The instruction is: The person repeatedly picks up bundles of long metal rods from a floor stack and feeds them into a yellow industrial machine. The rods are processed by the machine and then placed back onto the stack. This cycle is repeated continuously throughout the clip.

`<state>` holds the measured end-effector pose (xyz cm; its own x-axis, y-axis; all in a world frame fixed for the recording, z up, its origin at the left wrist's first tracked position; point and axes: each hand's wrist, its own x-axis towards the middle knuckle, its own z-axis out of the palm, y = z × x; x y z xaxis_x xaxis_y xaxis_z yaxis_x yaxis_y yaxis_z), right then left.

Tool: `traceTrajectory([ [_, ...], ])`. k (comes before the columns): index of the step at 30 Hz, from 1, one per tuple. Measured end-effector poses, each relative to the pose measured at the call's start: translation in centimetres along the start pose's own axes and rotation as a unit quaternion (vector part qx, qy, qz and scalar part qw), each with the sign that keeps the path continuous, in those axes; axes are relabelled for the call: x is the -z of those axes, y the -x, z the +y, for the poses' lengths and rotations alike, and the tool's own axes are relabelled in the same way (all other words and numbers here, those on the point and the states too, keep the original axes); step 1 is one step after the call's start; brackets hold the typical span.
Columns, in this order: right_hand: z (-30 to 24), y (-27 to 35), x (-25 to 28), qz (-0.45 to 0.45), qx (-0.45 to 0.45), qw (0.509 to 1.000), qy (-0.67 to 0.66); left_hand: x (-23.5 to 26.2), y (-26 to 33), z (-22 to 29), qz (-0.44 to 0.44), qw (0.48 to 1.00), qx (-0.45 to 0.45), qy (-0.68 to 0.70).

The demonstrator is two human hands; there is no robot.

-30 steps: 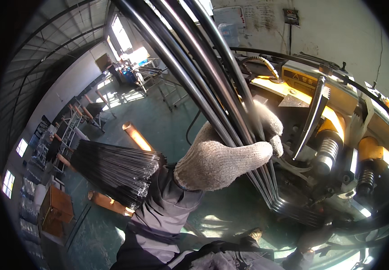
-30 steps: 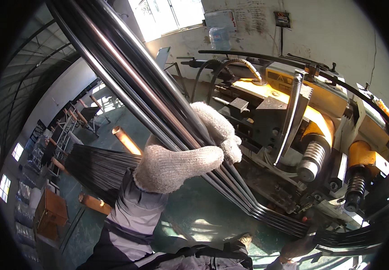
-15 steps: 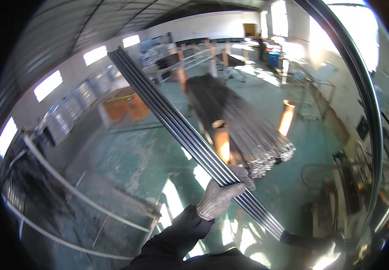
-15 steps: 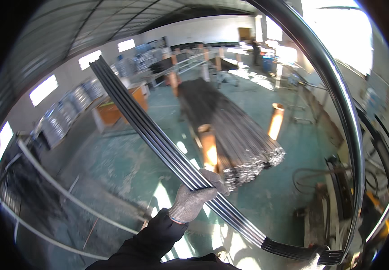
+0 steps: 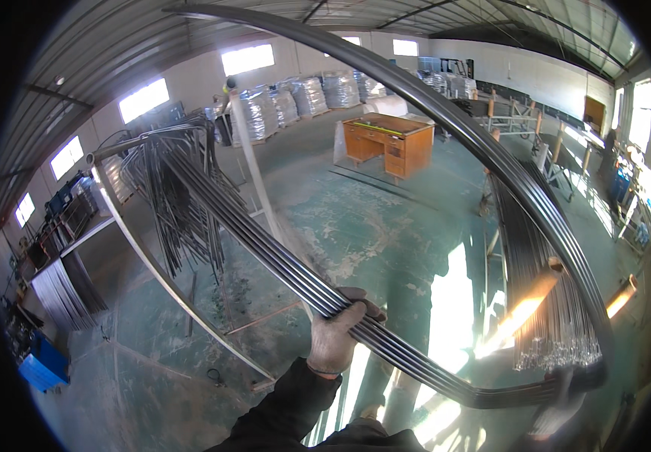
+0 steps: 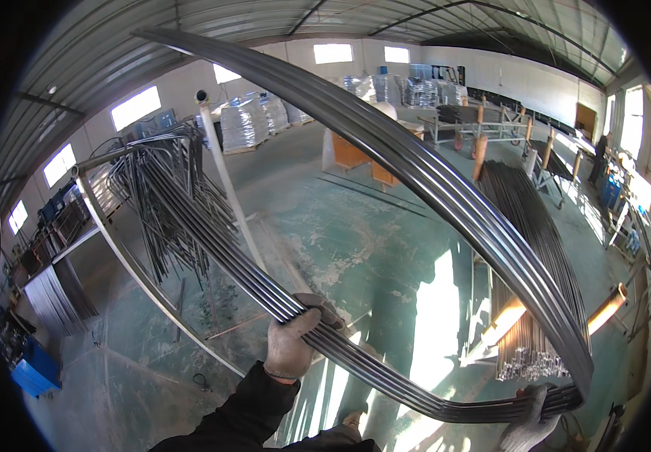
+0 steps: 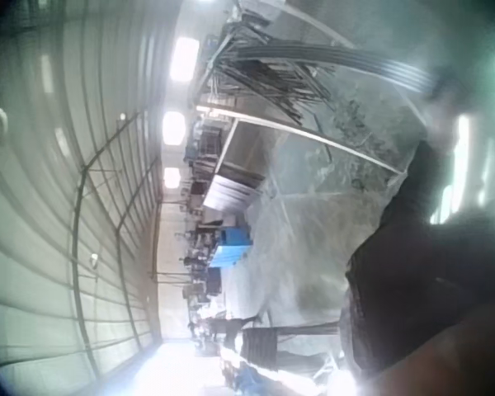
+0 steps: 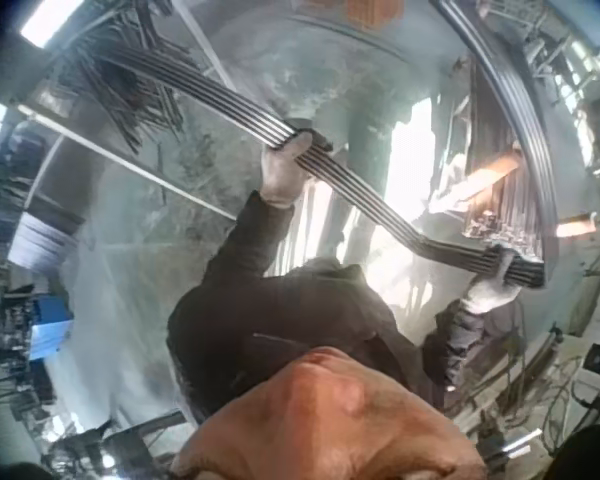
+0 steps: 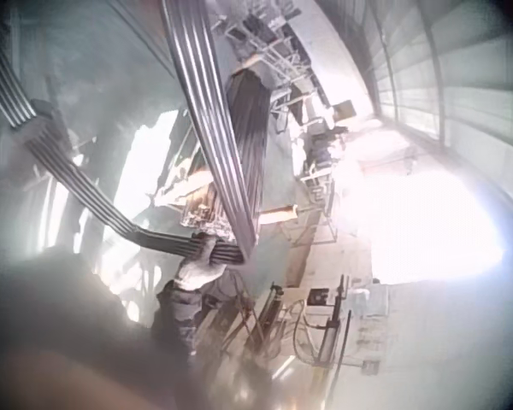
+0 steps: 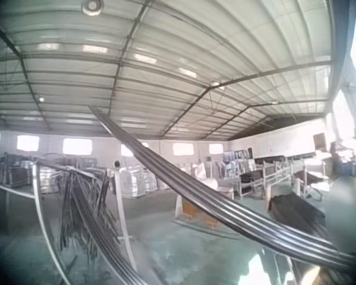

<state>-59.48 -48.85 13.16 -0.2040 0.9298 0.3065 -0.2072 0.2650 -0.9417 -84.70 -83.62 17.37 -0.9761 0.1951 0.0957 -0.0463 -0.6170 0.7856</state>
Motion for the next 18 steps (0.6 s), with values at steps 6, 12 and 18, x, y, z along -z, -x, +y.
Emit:
traceTrajectory([
  [6, -9.0, 1.0, -24.3, -0.132, 0.130, 0.979, -0.090, 10.7, -12.8, 10.3, 0.080, 0.983, -0.130, 0.105],
  [12, -29.9, 6.6, -53.5, -0.310, 0.369, 0.876, 0.008, 23.3, -26.0, 25.5, 0.070, 0.972, -0.142, 0.175],
  [18, -31.1, 20.4, -63.3, -0.460, 0.541, 0.695, 0.117, 29.7, -26.5, 28.8, 0.015, 0.954, -0.209, 0.212],
])
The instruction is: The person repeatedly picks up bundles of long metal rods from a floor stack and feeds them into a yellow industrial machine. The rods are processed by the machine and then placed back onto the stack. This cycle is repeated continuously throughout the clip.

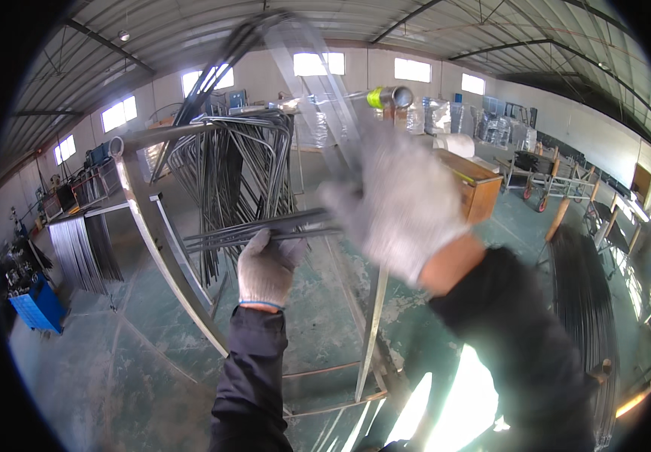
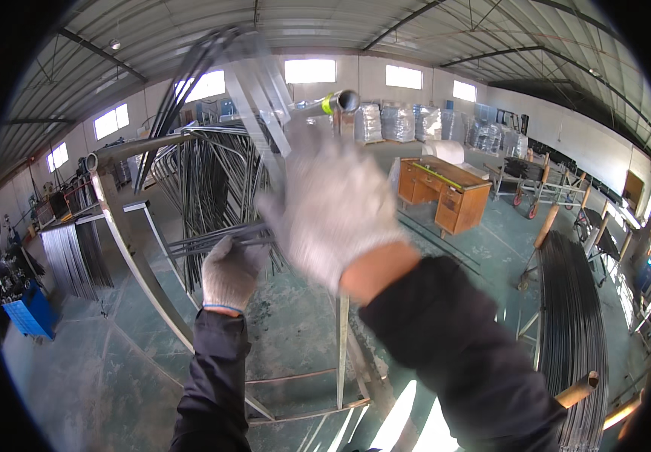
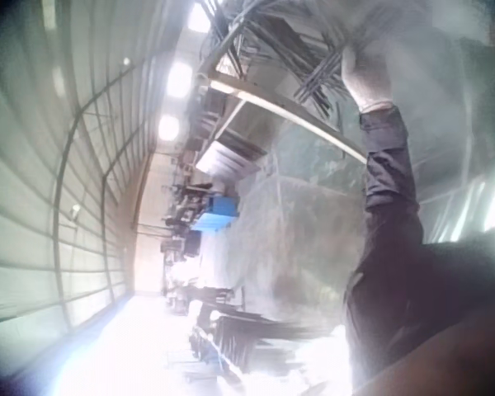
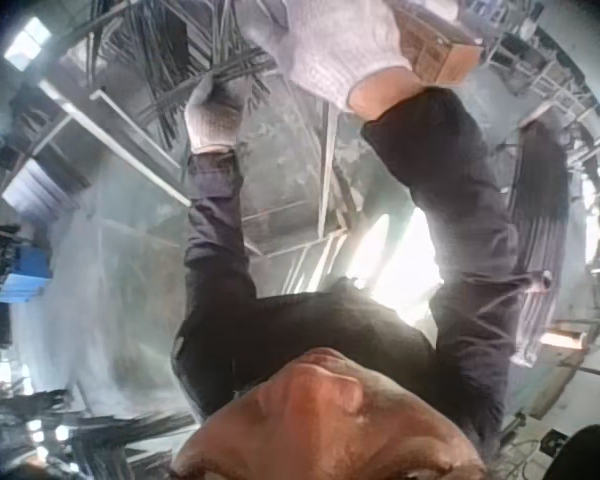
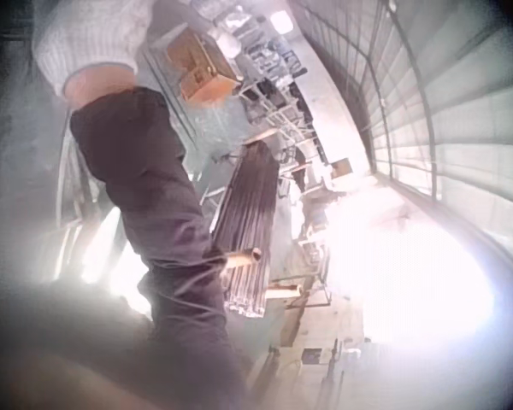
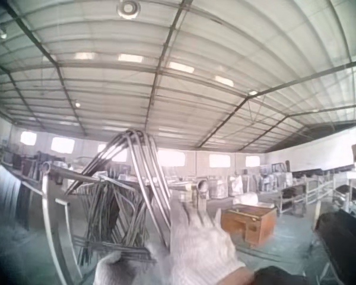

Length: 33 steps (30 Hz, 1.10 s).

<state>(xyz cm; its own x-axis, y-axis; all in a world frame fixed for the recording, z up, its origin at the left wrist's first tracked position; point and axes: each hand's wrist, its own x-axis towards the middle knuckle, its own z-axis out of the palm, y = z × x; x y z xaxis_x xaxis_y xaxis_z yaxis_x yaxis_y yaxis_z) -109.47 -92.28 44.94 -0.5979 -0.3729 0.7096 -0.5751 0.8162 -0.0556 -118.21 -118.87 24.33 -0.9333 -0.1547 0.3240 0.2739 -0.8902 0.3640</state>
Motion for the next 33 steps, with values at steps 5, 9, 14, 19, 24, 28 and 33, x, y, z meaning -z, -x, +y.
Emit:
traceTrajectory([
  [5, 1.2, 13.0, -11.6, -0.039, 0.154, 0.979, -0.128, 9.6, 8.5, -0.2, -0.013, 0.992, -0.060, -0.114],
  [9, 7.5, 26.7, -17.4, -0.267, -0.051, 0.947, -0.171, 20.5, 20.6, -9.7, 0.227, 0.925, 0.150, -0.265],
  [14, 16.5, 46.4, -15.6, -0.242, -0.435, 0.852, -0.161, 23.0, 33.7, -23.9, 0.235, 0.714, 0.618, -0.229],
  [19, 22.2, 63.6, -6.6, -0.110, -0.665, 0.737, -0.055, 13.4, 30.2, -32.2, 0.094, 0.770, 0.536, -0.331],
  [24, 28.4, 78.8, 3.7, -0.009, -0.788, 0.615, 0.001, 1.3, 22.8, -43.9, -0.047, 0.763, 0.438, -0.473],
  [28, 34.7, 89.1, 10.4, 0.038, -0.800, 0.594, 0.072, -11.1, 26.6, -58.5, -0.189, 0.770, 0.399, -0.460],
  [33, 44.2, 96.5, 16.3, 0.003, -0.807, 0.574, 0.137, -25.9, 37.1, -76.2, -0.291, 0.748, 0.430, -0.414],
])
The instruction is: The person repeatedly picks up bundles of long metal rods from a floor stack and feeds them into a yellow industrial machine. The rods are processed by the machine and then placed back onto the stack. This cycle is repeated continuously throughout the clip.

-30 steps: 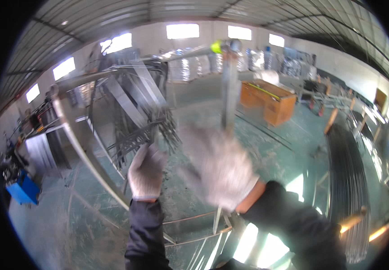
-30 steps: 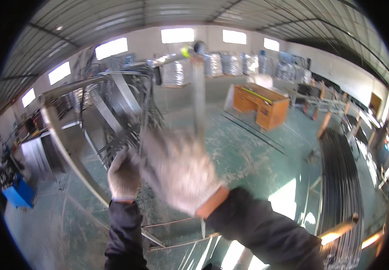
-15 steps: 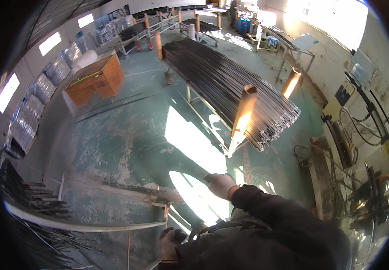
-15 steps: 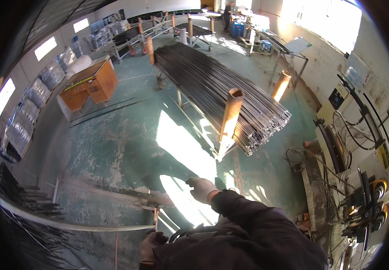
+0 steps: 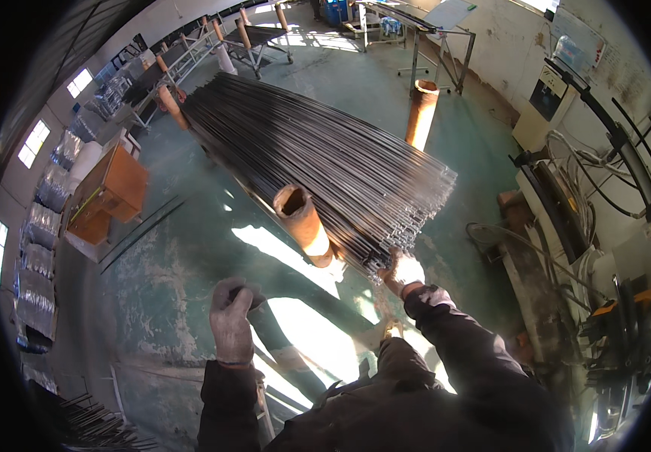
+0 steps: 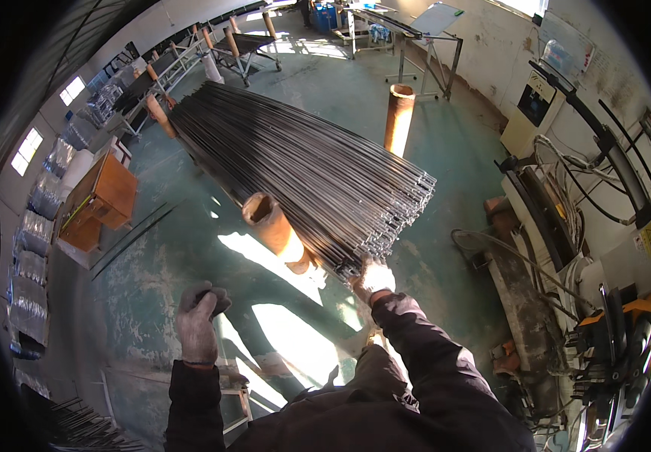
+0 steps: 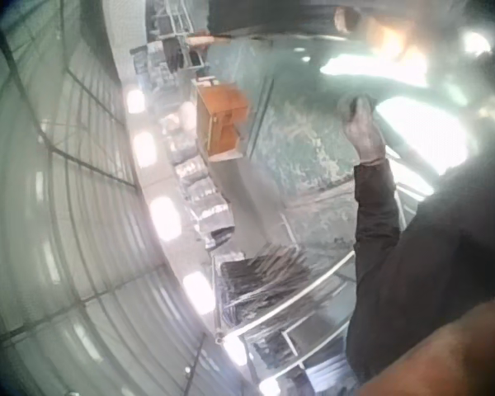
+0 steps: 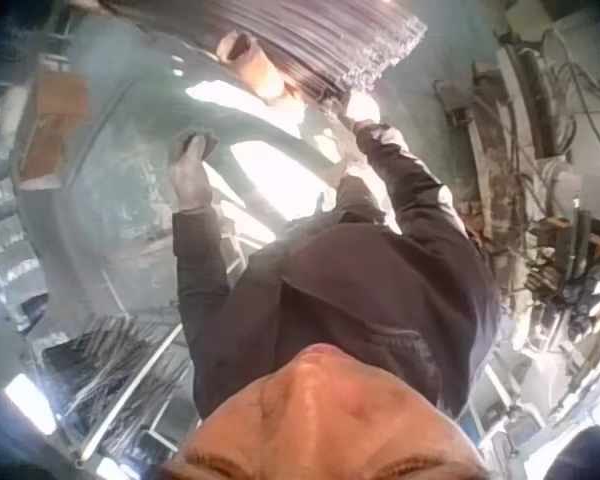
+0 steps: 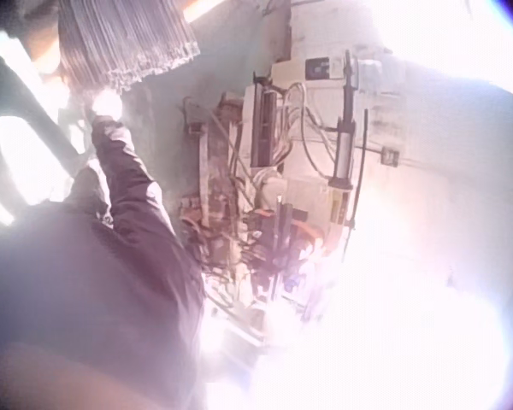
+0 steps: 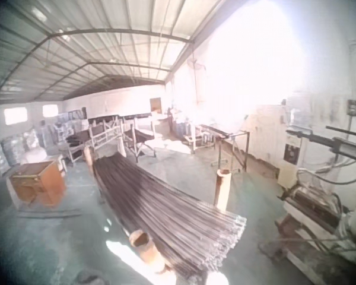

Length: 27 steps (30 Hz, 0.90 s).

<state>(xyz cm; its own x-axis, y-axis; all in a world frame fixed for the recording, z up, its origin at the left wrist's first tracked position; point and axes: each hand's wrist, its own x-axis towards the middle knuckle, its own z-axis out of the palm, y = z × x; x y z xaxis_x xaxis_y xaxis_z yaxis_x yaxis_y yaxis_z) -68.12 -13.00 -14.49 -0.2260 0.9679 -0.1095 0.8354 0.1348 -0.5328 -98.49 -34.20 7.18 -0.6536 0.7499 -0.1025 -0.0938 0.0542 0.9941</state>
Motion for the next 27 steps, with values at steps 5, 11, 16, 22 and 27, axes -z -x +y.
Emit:
traceTrajectory([
  [5, -0.7, -10.8, 0.0, -0.024, 0.014, 0.996, 0.081, -11.0, -7.7, 2.9, -0.057, 0.983, -0.146, -0.091],
  [11, -2.7, -17.8, -3.1, -0.048, 0.029, 0.980, 0.192, -16.4, -17.8, 0.5, -0.007, 0.967, -0.146, -0.208],
  [16, -3.0, -19.6, -5.3, -0.094, 0.026, 0.971, 0.220, -19.0, -21.7, -3.8, 0.093, 0.758, -0.417, -0.493],
  [22, -2.5, -21.7, -4.8, -0.148, 0.041, 0.971, 0.184, -17.7, -23.1, -3.8, 0.065, 0.835, -0.357, -0.414],
  [27, -1.7, -25.1, -1.6, -0.226, 0.002, 0.969, 0.102, -17.3, -23.4, -3.9, 0.064, 0.823, -0.405, -0.394],
])
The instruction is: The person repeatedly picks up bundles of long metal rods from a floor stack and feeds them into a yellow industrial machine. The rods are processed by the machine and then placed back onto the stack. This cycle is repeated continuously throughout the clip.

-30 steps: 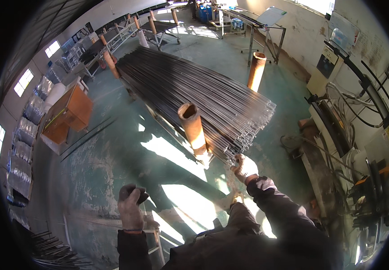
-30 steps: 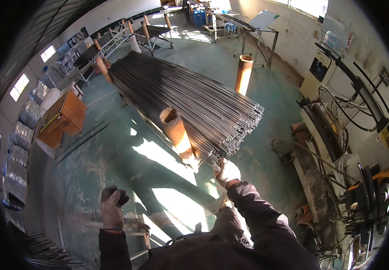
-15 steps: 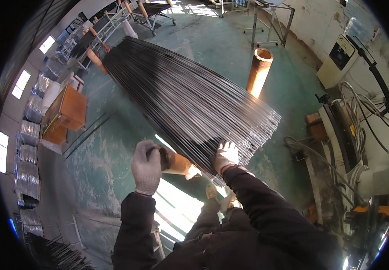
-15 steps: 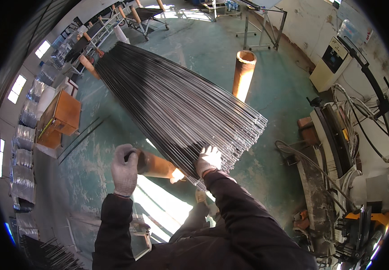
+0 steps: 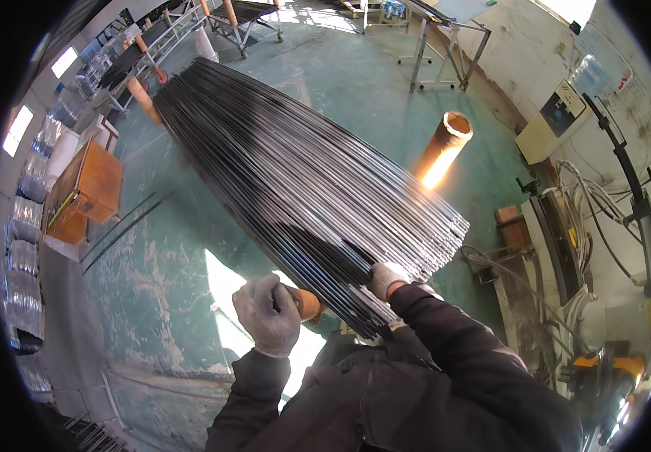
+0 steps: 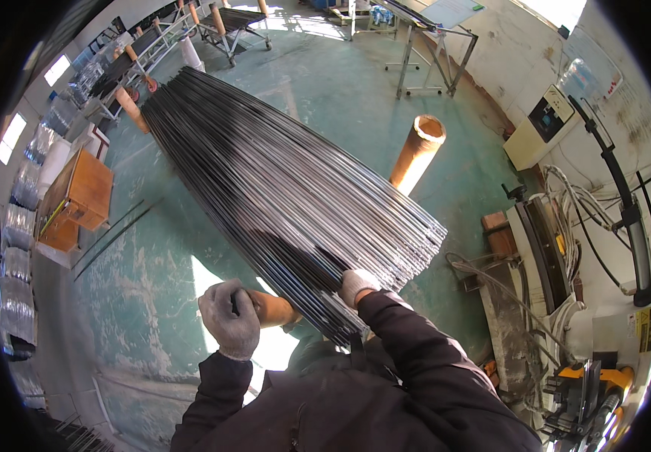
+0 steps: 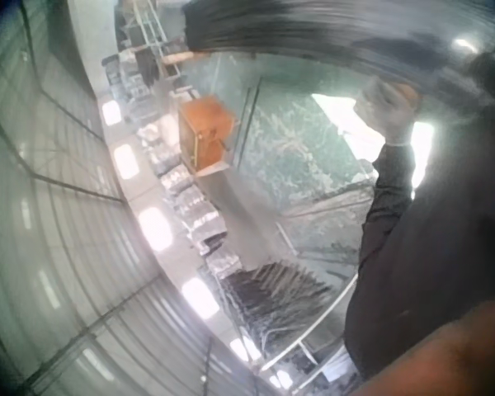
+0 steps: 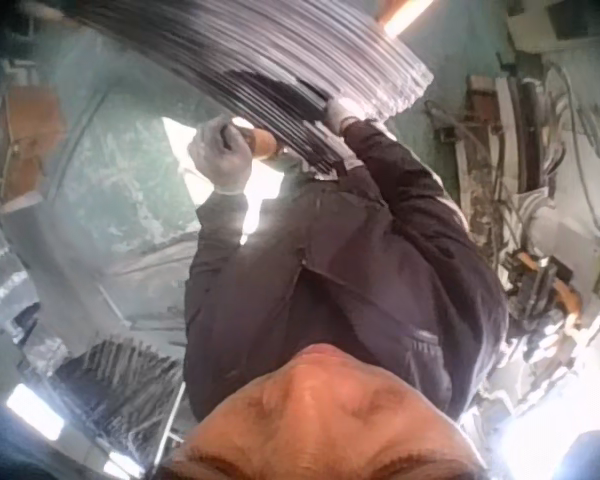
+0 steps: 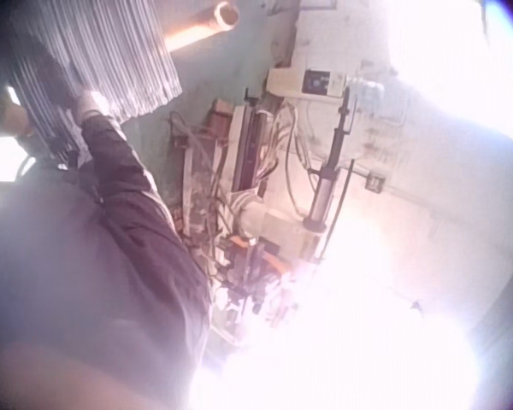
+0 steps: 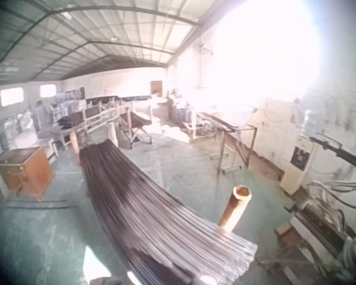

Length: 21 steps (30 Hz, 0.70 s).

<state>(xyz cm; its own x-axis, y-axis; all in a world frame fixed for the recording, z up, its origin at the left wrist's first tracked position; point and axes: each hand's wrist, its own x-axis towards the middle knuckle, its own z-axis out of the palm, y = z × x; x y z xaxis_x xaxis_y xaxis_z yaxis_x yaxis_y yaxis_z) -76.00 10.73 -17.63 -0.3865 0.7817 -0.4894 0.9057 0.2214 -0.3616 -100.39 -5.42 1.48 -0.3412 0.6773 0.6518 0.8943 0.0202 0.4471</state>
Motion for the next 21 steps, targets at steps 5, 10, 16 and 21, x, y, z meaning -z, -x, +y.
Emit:
traceTrajectory([
  [5, 0.4, -0.6, 2.4, -0.050, 0.005, 0.999, 0.020, 0.5, 0.3, 0.1, -0.010, 1.000, 0.015, 0.004],
  [10, 1.2, -0.8, 3.2, -0.044, 0.026, 0.998, -0.032, 1.2, 0.2, 3.1, -0.026, 0.987, 0.066, 0.143],
  [16, 1.3, 0.5, 5.6, -0.187, -0.061, 0.920, -0.340, -0.9, 3.8, 8.1, -0.255, 0.914, 0.099, 0.299],
  [21, 1.0, 4.4, 8.5, -0.129, -0.039, 0.952, -0.273, -6.0, 7.2, 6.9, -0.338, 0.766, 0.384, 0.390],
])
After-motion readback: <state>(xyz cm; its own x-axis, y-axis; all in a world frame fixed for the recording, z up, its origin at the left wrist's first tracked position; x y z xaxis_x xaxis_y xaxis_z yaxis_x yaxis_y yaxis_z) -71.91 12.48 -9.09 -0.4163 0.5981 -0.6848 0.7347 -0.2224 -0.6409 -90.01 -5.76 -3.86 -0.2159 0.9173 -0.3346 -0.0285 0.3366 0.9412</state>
